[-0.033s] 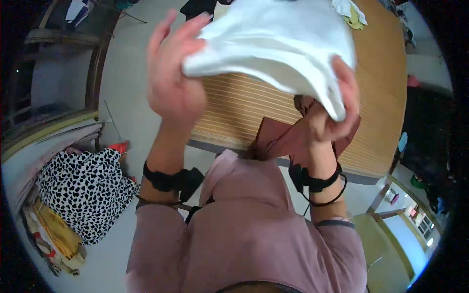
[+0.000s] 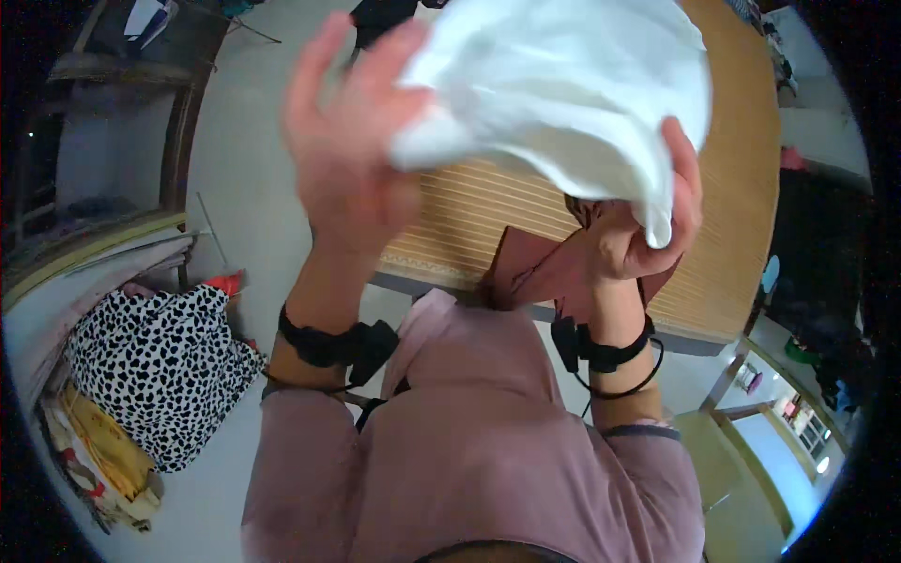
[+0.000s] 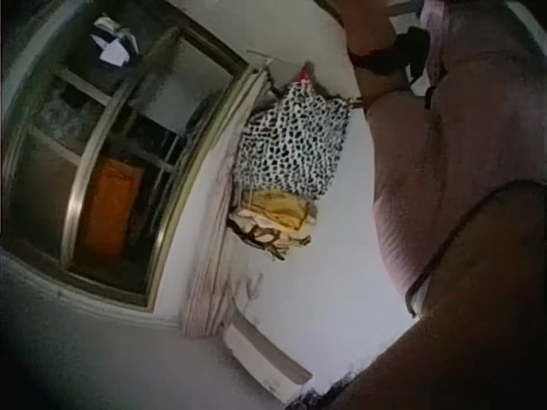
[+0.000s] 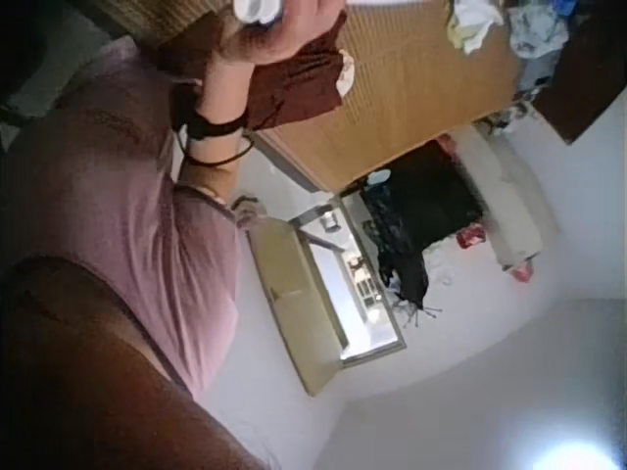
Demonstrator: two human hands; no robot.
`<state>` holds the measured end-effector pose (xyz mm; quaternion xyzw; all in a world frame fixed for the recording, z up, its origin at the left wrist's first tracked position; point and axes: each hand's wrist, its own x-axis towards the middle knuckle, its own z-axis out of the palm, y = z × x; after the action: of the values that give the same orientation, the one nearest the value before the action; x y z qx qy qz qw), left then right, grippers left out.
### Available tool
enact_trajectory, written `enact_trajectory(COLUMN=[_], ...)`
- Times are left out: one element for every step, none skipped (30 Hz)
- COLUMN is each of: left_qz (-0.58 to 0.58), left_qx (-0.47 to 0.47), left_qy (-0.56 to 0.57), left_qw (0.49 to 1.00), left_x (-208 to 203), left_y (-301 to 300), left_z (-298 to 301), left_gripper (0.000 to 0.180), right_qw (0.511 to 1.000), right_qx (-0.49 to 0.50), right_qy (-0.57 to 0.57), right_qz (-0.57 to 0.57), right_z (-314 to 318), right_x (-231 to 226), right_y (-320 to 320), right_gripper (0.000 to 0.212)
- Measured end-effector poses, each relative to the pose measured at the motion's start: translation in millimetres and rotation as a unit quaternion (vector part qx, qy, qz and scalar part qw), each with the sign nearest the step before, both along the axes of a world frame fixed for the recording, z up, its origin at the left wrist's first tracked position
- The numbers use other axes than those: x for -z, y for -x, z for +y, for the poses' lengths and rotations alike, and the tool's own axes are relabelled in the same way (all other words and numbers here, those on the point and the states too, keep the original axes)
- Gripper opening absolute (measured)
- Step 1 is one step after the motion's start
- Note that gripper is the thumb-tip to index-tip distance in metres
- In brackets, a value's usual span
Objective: The person picks up several garments from a bed and folds them one by one, including a white top, a tan piece of clothing, a yellow top, a brown garment, and a white t-shirt, before flattening a black bag by hand.
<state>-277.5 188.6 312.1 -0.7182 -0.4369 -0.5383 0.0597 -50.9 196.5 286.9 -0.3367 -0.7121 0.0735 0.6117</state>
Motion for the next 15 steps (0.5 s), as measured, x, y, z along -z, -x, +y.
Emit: enact_trajectory(left_qz=[0.049, 0.107, 0.164, 0.168, 0.173, 0.228, 0.166, 0.101, 0.125, 0.089, 0.047, 0.046, -0.021, -0.088, -0.123], left_qx=[-0.018, -0.002, 0.014, 0.014, 0.019, 0.090, 0.143, 0.186, 0.313, 0.321, 0.328, 0.328, 0.289, 0.247, 0.205], left_qy=[-0.052, -0.045, -0.037, 0.089, 0.213, 0.586, 0.755, 0.878, 0.868, 0.867, 0.865, 0.865, 0.866, 0.861, 0.833], left_qw=[0.997, 0.993, 0.986, 0.982, 0.961, 0.773, 0.618, 0.430, 0.364, 0.371, 0.377, 0.376, 0.407, 0.437, 0.499], left_x=[0.6, 19.4, 43.5, 88.8, 143.9, 190.3, 245.0, 276.2, 238.0, 216.8, 200.8, 189.3, 181.7, 174.5, 168.9], left_y=[-1.7, -2.8, -0.8, 6.4, 11.8, 21.9, 35.1, 45.0, 50.5, 57.9, 63.7, 70.8, 79.5, 86.1, 92.3], left_z=[1.5, 4.6, 7.4, 15.2, 14.3, -6.9, -42.5, -69.8, -75.6, -77.5, -87.1, -85.4, -73.9, -61.6, -48.4], left_gripper=[0.018, 0.019, 0.021, 0.018, 0.018, 0.019, 0.020, 0.021, 0.021, 0.020, 0.020, 0.020, 0.019, 0.018, 0.017], right_qw=[1.000, 1.000, 0.999, 0.994, 0.940, 0.719, 0.599, 0.437, 0.323, 0.321, 0.306, 0.294, 0.343, 0.434, 0.479], right_qx=[0.010, 0.020, 0.028, 0.016, 0.048, 0.019, -0.174, -0.347, -0.439, -0.442, -0.430, -0.410, -0.387, -0.375, -0.368], right_qy=[-0.005, -0.009, -0.015, 0.090, 0.298, 0.507, 0.590, 0.664, 0.752, 0.753, 0.801, 0.841, 0.843, 0.796, 0.767], right_qz=[-0.004, -0.008, -0.012, -0.061, -0.159, -0.475, -0.512, -0.497, -0.370, -0.367, -0.283, -0.197, -0.147, -0.194, -0.215], right_z=[4.0, 8.5, 14.5, 13.1, 5.1, 6.8, -13.9, -33.8, -40.1, -39.6, -47.8, -49.4, -41.6, -30.2, -19.7], right_x=[15.5, 34.7, 51.9, 71.2, 89.7, 160.6, 152.5, 148.3, 162.8, 165.5, 164.5, 160.7, 149.0, 155.4, 156.9], right_y=[4.9, 10.4, 15.5, 22.0, 26.4, 15.1, 24.1, 31.0, 31.8, 32.9, 30.8, 30.8, 35.1, 35.4, 37.4], right_gripper=[0.025, 0.027, 0.028, 0.028, 0.028, 0.025, 0.021, 0.017, 0.017, 0.017, 0.020, 0.022, 0.025, 0.025, 0.025])
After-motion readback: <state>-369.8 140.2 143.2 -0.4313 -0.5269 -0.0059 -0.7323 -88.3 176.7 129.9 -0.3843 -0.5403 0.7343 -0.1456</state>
